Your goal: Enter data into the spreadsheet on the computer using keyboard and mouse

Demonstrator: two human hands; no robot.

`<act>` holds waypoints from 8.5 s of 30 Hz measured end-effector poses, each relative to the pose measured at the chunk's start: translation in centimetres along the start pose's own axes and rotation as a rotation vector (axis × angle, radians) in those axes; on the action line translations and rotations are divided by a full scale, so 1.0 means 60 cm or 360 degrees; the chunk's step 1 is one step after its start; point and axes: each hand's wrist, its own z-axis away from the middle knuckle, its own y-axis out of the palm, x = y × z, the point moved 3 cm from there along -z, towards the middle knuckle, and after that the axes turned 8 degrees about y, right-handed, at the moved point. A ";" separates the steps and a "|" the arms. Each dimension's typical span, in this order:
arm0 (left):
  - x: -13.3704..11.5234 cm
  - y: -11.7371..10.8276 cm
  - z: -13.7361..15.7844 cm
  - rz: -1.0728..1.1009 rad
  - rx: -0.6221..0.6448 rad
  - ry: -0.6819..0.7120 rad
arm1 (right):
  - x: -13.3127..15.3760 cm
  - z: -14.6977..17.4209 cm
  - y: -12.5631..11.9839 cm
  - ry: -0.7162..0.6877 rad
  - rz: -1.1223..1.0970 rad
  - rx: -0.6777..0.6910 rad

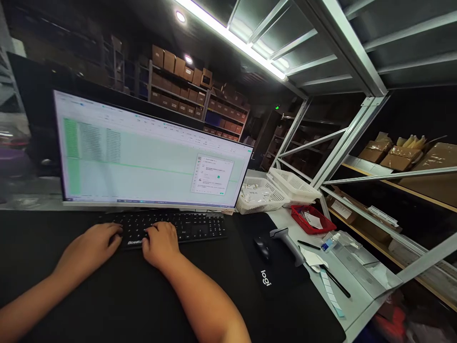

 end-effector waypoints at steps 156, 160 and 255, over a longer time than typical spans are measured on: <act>0.037 -0.023 0.001 0.0154 -0.0384 -0.0411 | -0.004 0.003 0.013 0.0128 -0.0074 -0.0054; 0.036 -0.019 -0.001 0.0201 -0.0334 -0.0304 | -0.006 0.004 0.017 0.0131 -0.0065 -0.0066; 0.032 -0.005 -0.003 0.0197 -0.0382 -0.0089 | -0.023 0.000 -0.004 0.0109 -0.0065 -0.0023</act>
